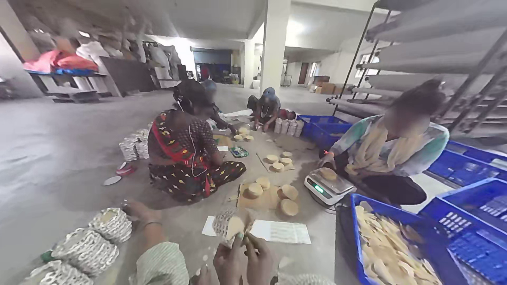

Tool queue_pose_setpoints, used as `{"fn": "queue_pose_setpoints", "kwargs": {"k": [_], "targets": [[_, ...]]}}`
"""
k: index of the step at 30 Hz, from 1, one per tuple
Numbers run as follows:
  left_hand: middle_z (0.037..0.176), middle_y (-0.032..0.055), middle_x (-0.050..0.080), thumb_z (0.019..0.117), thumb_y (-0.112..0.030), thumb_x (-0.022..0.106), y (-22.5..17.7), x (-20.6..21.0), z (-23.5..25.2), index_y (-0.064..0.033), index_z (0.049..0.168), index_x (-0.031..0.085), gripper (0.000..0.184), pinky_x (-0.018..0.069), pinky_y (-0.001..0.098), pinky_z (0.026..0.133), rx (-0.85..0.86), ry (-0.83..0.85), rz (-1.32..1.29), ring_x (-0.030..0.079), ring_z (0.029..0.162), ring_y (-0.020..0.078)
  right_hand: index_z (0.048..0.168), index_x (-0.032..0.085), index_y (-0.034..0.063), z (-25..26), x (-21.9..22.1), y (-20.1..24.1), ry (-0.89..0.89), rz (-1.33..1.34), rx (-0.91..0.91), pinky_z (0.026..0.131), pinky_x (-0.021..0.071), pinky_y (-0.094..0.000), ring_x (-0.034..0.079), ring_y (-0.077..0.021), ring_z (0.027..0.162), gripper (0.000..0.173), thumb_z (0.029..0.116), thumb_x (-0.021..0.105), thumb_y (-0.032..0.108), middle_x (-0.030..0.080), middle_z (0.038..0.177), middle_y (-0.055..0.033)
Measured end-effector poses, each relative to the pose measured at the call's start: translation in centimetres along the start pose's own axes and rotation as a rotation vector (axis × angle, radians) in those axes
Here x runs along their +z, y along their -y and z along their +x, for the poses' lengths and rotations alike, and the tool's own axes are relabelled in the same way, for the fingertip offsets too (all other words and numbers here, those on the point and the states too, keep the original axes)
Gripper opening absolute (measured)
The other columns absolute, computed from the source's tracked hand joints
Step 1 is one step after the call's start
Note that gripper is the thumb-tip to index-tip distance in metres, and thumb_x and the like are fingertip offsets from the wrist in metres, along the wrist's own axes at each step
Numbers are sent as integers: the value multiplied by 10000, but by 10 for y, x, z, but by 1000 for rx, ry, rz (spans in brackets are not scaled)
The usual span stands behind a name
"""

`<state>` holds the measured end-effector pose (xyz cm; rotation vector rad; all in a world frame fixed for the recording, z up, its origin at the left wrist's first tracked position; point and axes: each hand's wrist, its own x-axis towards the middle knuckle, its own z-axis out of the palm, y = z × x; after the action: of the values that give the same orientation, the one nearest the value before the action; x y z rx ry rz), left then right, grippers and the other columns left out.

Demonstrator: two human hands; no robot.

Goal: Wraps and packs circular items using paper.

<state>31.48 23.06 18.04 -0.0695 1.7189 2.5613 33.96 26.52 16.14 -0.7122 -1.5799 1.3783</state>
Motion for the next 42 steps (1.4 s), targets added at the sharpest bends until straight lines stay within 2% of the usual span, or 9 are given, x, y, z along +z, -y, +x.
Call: {"fn": "queue_pose_setpoints", "kwargs": {"k": [6,11,16,22,28,31,34,40,42], "targets": [[877,-1,703,919,54,648,-17,-21,-23,23,1005,631,93,574,244,839,-167,154,-84,677,854,38,811,695,-41,32,-5,13,-204,162,-155,586,531,-138,626,22,600,71,776,754,-21,679,686,6],[860,21,703,922,31,654,-27,-38,-5,23,992,620,77,582,262,813,-188,147,-87,684,822,68,1044,799,10,-4,-8,24,-20,-604,-723,746,603,-416,723,-336,859,258,810,694,-19,748,976,-178],[857,42,688,940,52,635,-49,-54,-10,41,1013,611,78,591,282,784,-341,286,34,681,796,90,908,761,-8,37,-23,47,123,-343,-473,640,543,-355,668,-217,717,155,785,788,82,716,840,-133],[843,25,694,942,35,631,-51,-74,10,11,1011,620,74,595,289,768,-337,361,114,686,780,92,959,798,30,8,-22,47,208,-683,-985,770,608,-364,728,-295,886,212,789,686,-27,753,970,-129],[824,9,708,923,48,624,-72,-84,18,-1,988,641,83,592,274,755,-388,593,223,687,760,76,995,764,-7,35,-27,77,396,-487,-618,711,585,-397,713,-272,812,207,801,789,62,737,916,-152],[846,-18,717,905,13,641,-74,-93,31,-23,1003,663,107,591,288,803,-317,735,282,693,795,67,882,793,53,25,-23,71,388,-512,-894,743,598,-320,726,-218,812,104,809,719,54,755,863,-81],[760,-75,697,934,67,507,-68,-97,32,-76,926,637,193,576,234,735,-292,653,188,664,712,14,1058,777,6,-6,-27,71,441,-833,-1095,802,609,-372,733,-296,945,241,825,715,16,747,1077,-152],[813,-63,693,945,63,508,-90,-102,37,-59,965,627,171,576,248,770,-413,882,400,671,771,28,1027,770,-5,24,-35,95,719,-491,-623,748,586,-377,713,-264,845,207,826,765,42,740,950,-162],[842,-64,696,918,25,540,-85,-108,47,-40,1019,638,155,581,278,773,-395,1010,396,676,786,38,910,786,-4,24,-36,94,765,-420,-708,776,575,-341,713,-239,846,106,811,762,28,753,907,-137]]}}
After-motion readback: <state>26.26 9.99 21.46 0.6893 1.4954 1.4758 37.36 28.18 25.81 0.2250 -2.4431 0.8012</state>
